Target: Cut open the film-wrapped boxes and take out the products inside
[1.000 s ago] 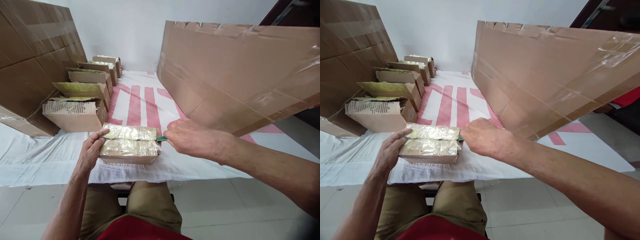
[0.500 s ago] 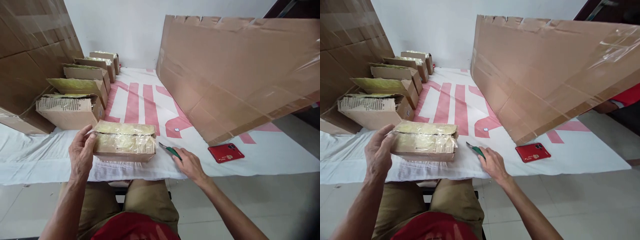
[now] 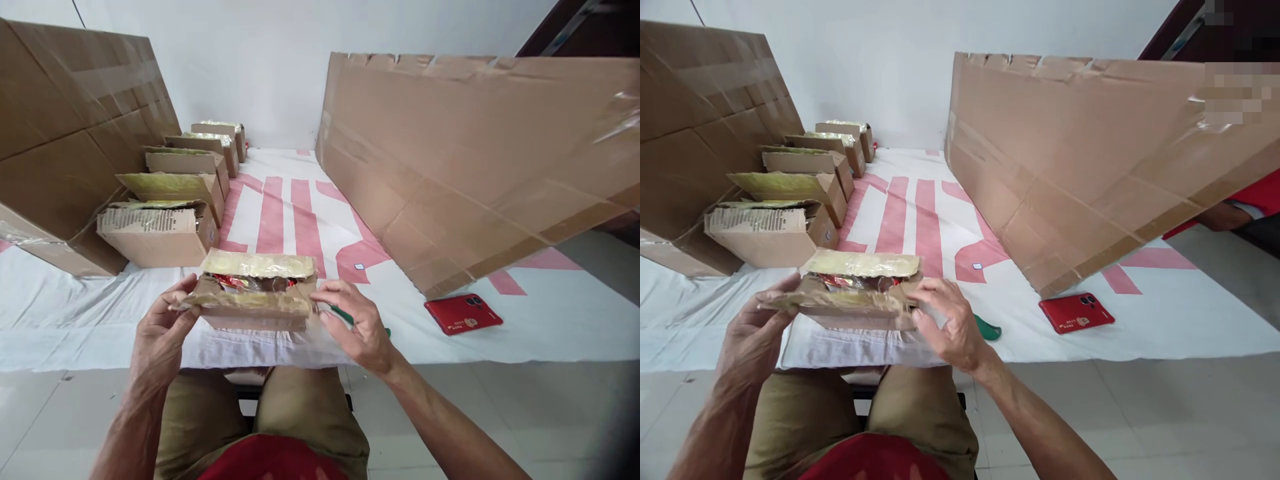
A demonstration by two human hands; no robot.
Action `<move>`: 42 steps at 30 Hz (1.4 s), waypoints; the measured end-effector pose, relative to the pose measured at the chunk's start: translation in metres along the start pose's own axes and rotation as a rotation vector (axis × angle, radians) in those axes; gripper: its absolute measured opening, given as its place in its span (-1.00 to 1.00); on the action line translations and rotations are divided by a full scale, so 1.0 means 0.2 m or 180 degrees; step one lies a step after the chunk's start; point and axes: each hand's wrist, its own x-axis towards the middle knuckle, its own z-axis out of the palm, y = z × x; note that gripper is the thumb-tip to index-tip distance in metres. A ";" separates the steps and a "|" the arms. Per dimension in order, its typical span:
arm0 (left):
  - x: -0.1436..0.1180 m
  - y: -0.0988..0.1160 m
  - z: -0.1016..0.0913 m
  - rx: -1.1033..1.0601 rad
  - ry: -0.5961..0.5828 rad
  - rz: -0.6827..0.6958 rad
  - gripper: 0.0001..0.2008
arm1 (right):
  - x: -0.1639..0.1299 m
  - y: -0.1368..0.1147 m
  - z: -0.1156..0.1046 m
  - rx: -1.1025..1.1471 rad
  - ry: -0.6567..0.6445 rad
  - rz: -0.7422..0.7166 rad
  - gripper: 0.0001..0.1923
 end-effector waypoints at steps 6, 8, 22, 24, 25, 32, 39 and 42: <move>-0.03 -0.06 -0.07 -0.0018 -0.0275 0.0181 -0.64 | 0.02 0.02 -0.03 -0.0209 -0.0139 -0.0214 -0.75; -0.03 -0.07 -0.07 -0.0080 -0.0265 0.0232 -0.65 | 0.07 0.02 -0.03 -0.0640 -0.0095 -0.0305 -0.75; -0.03 -0.09 -0.09 -0.0106 -0.0678 0.0582 -0.70 | 0.49 0.02 0.09 -0.2153 -0.0619 -0.0026 -0.57; -0.03 -0.09 -0.10 -0.0046 -0.0732 0.0566 -0.73 | 0.57 0.07 0.09 -0.1839 -0.1047 0.0428 -0.58; -0.03 -0.10 -0.11 0.0002 -0.0782 0.0545 -0.75 | 0.61 0.10 0.10 -0.1625 -0.1317 0.0628 -0.61; 0.07 -0.03 -0.24 -0.0083 -0.0273 0.0410 -0.72 | 0.66 0.25 0.13 -0.1117 -0.1749 0.0792 -0.65; 0.28 0.35 -0.01 0.1602 -0.1579 0.1677 -0.79 | 0.59 0.05 0.10 -0.1726 -0.0616 -0.0167 -0.77; 0.29 0.42 0.16 0.2234 -0.2822 0.2135 -0.74 | 0.58 -0.07 0.09 -0.1595 -0.1583 -0.0347 -0.80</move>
